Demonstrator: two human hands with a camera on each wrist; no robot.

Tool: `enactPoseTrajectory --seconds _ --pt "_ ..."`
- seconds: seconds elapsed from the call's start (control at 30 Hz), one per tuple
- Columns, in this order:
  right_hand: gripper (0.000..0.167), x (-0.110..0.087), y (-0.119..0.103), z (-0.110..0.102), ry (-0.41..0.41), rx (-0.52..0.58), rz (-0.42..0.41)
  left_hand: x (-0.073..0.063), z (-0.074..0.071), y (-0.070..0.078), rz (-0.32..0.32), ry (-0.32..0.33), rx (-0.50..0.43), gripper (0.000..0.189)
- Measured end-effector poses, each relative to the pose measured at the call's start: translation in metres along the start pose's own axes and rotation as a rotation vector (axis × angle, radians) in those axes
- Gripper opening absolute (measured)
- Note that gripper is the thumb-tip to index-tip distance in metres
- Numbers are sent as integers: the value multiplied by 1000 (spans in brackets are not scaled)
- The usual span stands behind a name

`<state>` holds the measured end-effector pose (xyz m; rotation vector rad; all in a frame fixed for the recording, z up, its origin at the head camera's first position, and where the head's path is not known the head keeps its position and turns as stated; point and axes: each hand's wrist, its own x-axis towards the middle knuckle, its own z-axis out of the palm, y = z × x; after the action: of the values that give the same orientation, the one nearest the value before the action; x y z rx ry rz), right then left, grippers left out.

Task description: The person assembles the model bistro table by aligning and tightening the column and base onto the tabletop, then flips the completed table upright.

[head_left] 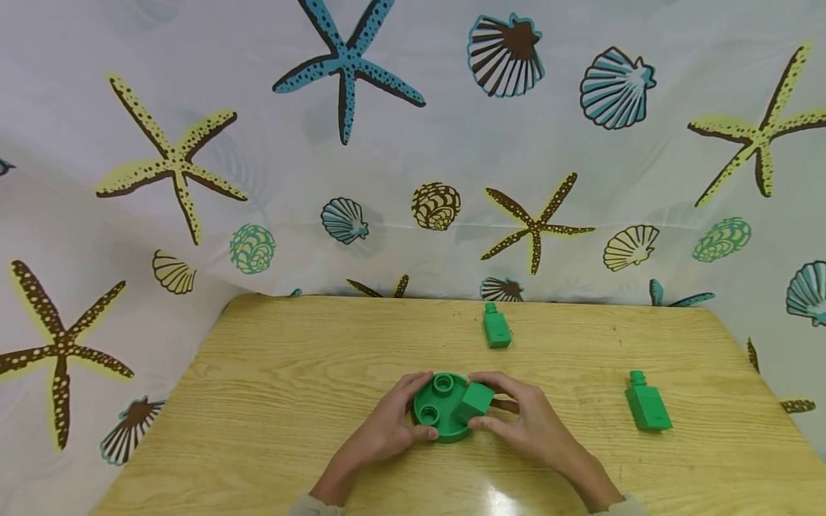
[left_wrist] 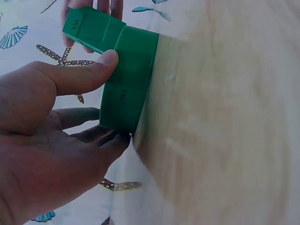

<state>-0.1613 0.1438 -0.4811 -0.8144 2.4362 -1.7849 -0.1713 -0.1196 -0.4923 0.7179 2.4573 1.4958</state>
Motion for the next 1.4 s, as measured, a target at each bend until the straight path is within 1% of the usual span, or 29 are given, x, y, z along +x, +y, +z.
enactPoseTrajectory --seconds 0.1,0.23,0.3,0.4,0.53,0.6,0.7,0.8,0.87,0.93,1.03,1.2,1.4 --pt "49 1 -3 -8 24 25 3 -1 0 5 4 34 83 81" --pt "40 8 -2 -22 119 15 3 -1 1 21 -4 72 177 68" --pt "38 13 1 -28 161 -18 13 0 3 29 -1 87 193 61" --pt "41 23 8 -34 182 -90 33 1 12 40 30 106 182 54" --pt "53 37 21 -39 192 -209 74 5 30 47 72 151 136 51" --pt "58 44 28 -39 214 -271 102 7 40 48 81 197 122 50" --pt "61 55 36 -37 264 -368 137 11 50 49 88 289 135 48" --pt "62 66 42 -34 306 -426 167 13 55 50 89 361 149 44" --pt "63 72 46 -32 317 -448 186 15 56 50 82 382 153 43" --pt "65 77 49 -30 317 -454 213 15 56 50 85 385 142 42" --pt "67 80 53 -29 307 -468 249 16 54 49 93 361 101 40" --pt "67 83 58 -28 300 -484 286 13 47 47 82 283 -8 37" --pt "60 82 59 -28 304 -464 304 8 35 42 75 194 -71 36"
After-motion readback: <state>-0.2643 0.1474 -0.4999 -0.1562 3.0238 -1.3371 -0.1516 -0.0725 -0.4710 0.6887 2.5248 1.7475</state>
